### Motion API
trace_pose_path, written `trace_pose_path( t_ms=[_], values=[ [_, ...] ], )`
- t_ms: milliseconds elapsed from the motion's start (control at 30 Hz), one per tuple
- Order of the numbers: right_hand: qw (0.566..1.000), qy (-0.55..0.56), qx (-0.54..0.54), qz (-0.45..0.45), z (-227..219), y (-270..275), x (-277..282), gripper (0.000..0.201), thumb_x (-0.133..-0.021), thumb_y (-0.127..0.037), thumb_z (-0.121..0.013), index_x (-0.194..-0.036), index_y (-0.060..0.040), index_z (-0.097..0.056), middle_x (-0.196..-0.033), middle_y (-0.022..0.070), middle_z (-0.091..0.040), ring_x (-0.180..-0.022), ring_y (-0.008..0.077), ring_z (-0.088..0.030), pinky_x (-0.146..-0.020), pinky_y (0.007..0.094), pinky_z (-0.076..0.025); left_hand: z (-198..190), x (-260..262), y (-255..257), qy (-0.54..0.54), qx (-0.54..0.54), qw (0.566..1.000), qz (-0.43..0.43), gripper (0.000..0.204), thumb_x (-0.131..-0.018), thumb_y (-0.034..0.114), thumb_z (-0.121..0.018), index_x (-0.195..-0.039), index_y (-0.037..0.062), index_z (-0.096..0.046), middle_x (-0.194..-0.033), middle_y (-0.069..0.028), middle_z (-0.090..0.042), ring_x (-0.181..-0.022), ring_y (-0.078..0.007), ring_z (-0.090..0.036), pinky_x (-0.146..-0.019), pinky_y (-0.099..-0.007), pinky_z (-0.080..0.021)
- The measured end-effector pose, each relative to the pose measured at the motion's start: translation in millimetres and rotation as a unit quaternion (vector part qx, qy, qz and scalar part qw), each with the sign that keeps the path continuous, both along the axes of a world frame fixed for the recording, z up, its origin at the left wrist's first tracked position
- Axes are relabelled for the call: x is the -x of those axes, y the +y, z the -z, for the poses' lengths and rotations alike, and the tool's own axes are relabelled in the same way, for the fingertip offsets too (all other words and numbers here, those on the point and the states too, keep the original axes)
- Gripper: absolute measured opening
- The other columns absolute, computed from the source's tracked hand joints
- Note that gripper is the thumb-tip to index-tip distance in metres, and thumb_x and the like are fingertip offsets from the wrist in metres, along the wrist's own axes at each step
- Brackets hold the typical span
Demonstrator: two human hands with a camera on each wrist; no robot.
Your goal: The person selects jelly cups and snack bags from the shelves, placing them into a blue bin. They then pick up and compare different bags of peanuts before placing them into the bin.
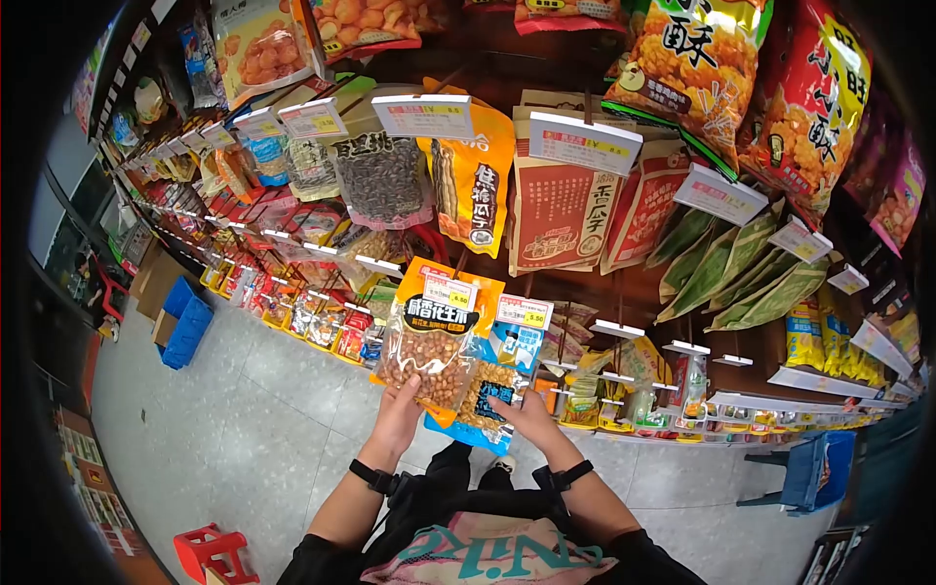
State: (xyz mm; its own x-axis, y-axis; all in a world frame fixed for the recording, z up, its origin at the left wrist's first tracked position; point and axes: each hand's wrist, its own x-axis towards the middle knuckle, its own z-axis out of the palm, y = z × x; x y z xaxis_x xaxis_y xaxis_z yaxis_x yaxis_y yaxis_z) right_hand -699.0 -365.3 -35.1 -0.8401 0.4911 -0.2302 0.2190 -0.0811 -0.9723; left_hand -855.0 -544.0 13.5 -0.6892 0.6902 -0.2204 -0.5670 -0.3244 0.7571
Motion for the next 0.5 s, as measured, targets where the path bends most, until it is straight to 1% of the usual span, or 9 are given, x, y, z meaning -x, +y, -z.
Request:
trace_pose_path(
  t_ms=[67,100,167,200,300,433,500],
  values=[
    [1.000,-0.008,0.011,0.001,-1,-2,1,0.041,-0.086,-0.024,-0.071,-0.113,0.0041,-0.059,-0.102,0.0070,-0.066,-0.087,0.0109,-0.061,-0.077,0.0273,-0.051,-7,-4,3,0.011,0.009,1.000,-0.014,0.037,-0.091,0.018,-0.063,-0.123,0.0003,-0.053,-0.122,-0.0089,-0.060,-0.113,-0.0198,-0.057,-0.097,-0.0389,-0.044],
    [1.000,-0.023,0.006,-0.002,-1,-2,1,0.040,-0.087,-0.025,-0.071,-0.112,0.0039,-0.059,-0.101,0.0063,-0.066,-0.085,0.0104,-0.061,-0.076,0.0269,-0.051,-7,-7,4,0.012,0.010,1.000,-0.012,0.037,-0.091,0.018,-0.063,-0.123,0.0003,-0.053,-0.122,-0.0089,-0.060,-0.113,-0.0198,-0.057,-0.097,-0.0389,-0.044],
    [0.999,-0.022,0.023,0.003,-1,-2,0,0.040,-0.087,-0.025,-0.071,-0.111,0.0036,-0.059,-0.100,0.0059,-0.066,-0.085,0.0101,-0.061,-0.075,0.0269,-0.051,-7,-12,6,0.018,0.029,0.999,-0.041,0.036,-0.091,0.015,-0.062,-0.120,-0.0034,-0.054,-0.119,-0.0121,-0.061,-0.113,-0.0214,-0.057,-0.096,-0.0391,-0.045],
    [0.999,-0.021,0.040,0.005,-2,-2,0,0.039,-0.087,-0.025,-0.071,-0.111,0.0033,-0.059,-0.099,0.0055,-0.066,-0.085,0.0099,-0.060,-0.075,0.0268,-0.050,-6,-12,6,0.019,0.029,0.999,-0.039,0.036,-0.091,0.015,-0.062,-0.120,-0.0034,-0.054,-0.119,-0.0121,-0.061,-0.113,-0.0214,-0.057,-0.096,-0.0391,-0.045],
    [0.999,-0.017,0.046,0.010,-2,-2,1,0.039,-0.086,-0.026,-0.071,-0.110,0.0023,-0.059,-0.097,0.0039,-0.065,-0.082,0.0087,-0.059,-0.073,0.0256,-0.050,-4,-14,6,0.020,0.035,0.998,-0.041,0.036,-0.091,0.013,-0.062,-0.122,-0.0043,-0.052,-0.120,-0.0131,-0.060,-0.113,-0.0221,-0.057,-0.097,-0.0393,-0.045],
    [0.999,0.008,0.040,0.008,-10,-1,4,0.040,-0.086,-0.027,-0.072,-0.110,0.0019,-0.059,-0.095,0.0026,-0.065,-0.080,0.0078,-0.058,-0.071,0.0241,-0.049,-5,-15,5,0.021,0.024,0.998,-0.049,0.040,-0.091,0.013,-0.061,-0.126,-0.0013,-0.049,-0.124,-0.0112,-0.058,-0.112,-0.0214,-0.057,-0.096,-0.0392,-0.046],
    [0.999,0.026,0.037,0.026,-12,-3,5,0.040,-0.085,-0.028,-0.072,-0.110,0.0014,-0.059,-0.092,0.0012,-0.064,-0.076,0.0069,-0.055,-0.068,0.0231,-0.047,-3,-15,0,0.014,0.022,0.998,-0.054,0.040,-0.092,0.013,-0.061,-0.127,0.0000,-0.048,-0.125,-0.0105,-0.057,-0.112,-0.0212,-0.057,-0.096,-0.0391,-0.046]
  ],
)
